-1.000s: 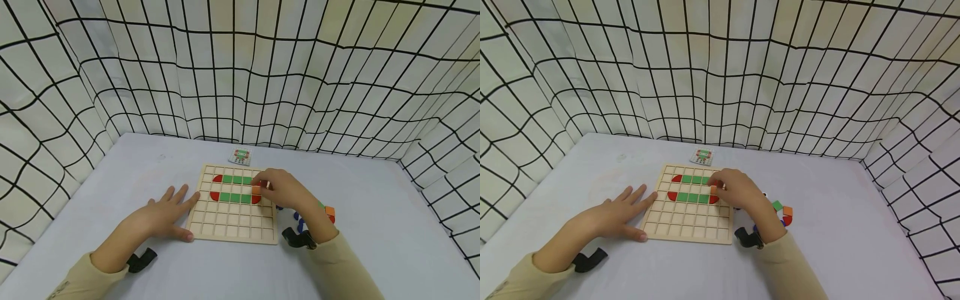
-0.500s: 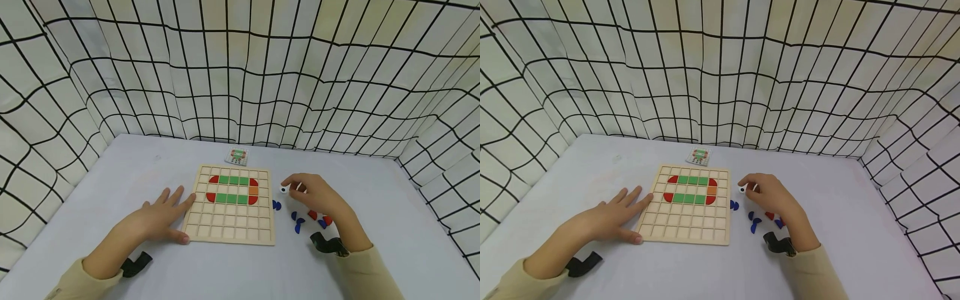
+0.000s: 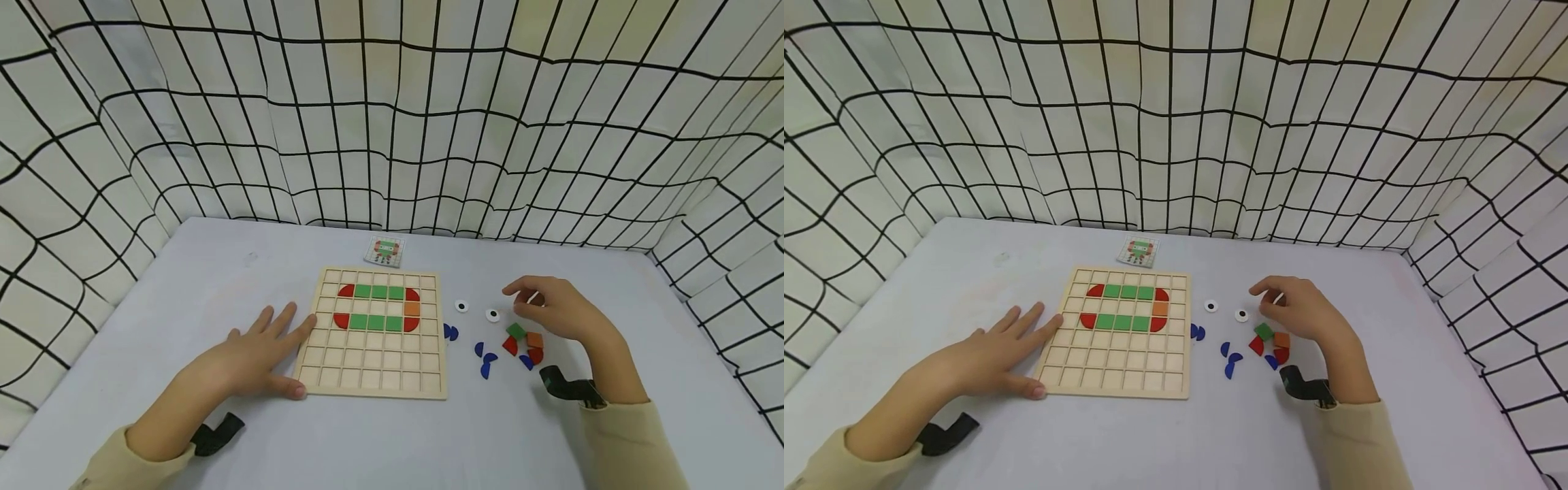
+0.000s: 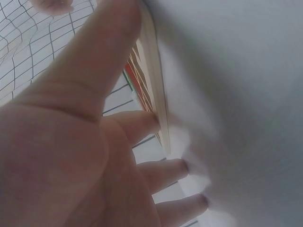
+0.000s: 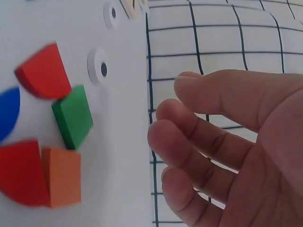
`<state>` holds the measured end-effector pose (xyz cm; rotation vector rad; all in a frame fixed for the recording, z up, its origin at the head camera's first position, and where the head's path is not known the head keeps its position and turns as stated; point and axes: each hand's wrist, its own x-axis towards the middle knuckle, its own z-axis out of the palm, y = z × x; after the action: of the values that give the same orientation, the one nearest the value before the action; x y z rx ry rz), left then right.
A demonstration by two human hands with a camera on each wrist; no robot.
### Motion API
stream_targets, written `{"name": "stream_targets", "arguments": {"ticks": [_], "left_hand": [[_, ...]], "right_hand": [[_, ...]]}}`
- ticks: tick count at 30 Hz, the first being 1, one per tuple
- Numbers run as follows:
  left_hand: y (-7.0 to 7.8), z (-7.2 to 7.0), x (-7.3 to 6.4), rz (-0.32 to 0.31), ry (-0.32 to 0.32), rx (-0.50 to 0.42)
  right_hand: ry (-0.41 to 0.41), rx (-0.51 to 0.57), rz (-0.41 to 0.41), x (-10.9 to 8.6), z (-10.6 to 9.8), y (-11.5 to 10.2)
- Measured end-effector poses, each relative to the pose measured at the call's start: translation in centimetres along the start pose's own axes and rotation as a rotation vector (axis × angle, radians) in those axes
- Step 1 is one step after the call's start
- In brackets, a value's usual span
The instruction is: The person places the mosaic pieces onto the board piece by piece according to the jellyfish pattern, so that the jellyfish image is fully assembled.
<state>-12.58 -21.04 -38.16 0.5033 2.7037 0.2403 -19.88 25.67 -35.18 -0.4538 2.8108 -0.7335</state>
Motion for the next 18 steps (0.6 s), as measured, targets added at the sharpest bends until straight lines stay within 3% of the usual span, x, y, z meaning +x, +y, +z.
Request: {"name": "stream_targets", "arguments": {"ticks": [5, 14, 18], "left_hand": [[-0.2, 0.0, 0.0, -0.003, 0.005, -0.003], [-0.1, 0.1, -0.1, -0.002, 0.000, -0.013], [0.0, 0.0, -0.1, -0.001, 0.000, -0.025]], "right_hand": [[-0.052, -0.009, 0.052, -0.5, -0.8, 1.0], [-0.249, -0.007, 0.203, -0.9, -0.4, 2.7], [-0.272, -0.020, 0.216, -0.9, -0.1, 3.1]]}}
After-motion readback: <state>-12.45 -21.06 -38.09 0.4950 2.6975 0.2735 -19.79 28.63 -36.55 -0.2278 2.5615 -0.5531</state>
